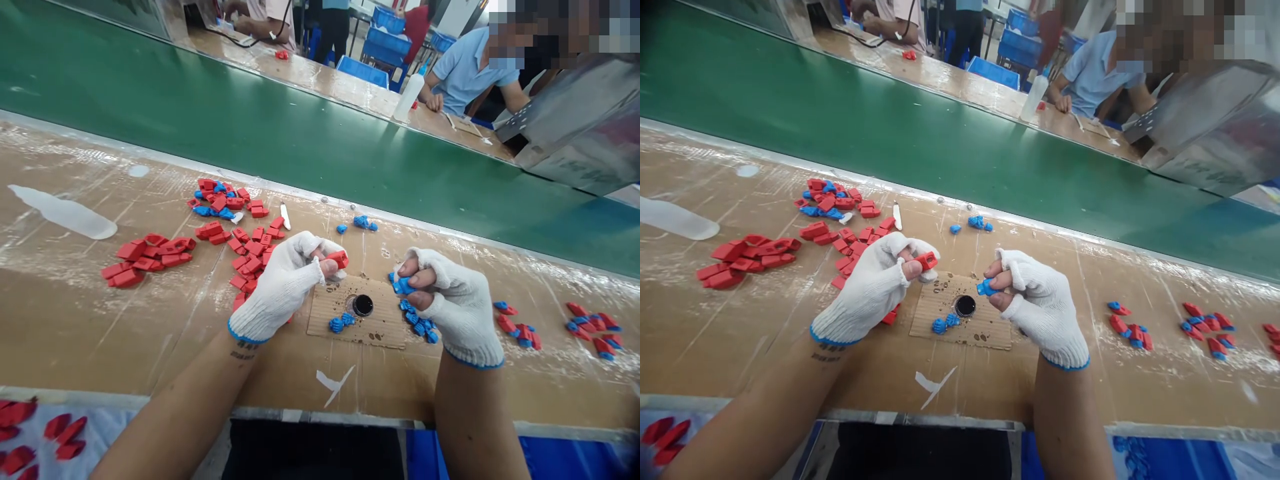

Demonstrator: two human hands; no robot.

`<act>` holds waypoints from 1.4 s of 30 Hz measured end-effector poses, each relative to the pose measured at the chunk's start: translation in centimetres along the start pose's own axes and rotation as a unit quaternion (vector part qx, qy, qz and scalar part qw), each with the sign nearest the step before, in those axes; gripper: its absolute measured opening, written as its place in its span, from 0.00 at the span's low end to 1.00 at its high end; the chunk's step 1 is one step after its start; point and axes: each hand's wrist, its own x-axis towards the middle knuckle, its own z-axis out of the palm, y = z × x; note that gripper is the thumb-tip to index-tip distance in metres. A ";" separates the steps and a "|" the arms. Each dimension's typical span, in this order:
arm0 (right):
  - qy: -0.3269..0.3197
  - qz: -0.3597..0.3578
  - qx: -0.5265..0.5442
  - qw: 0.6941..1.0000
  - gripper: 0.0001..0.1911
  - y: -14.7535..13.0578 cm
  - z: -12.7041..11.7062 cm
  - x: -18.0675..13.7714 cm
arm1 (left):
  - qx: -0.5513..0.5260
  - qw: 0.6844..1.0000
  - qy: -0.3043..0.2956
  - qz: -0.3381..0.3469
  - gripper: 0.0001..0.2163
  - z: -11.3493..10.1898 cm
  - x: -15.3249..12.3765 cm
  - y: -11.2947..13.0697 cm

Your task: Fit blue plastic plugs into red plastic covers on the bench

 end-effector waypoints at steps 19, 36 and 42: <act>-0.264 -0.011 -0.316 0.911 0.09 -0.2 2.0 0.9 | 0.022 0.998 0.055 -0.002 0.21 -0.6 0.5 -0.2; -0.269 0.010 -0.318 0.909 0.07 0.1 1.8 0.8 | 0.026 0.999 0.044 0.005 0.20 -0.6 0.6 0.1; -0.169 0.077 -0.242 0.952 0.09 -0.9 0.4 0.3 | 0.035 0.999 0.038 0.004 0.21 -0.7 0.5 0.2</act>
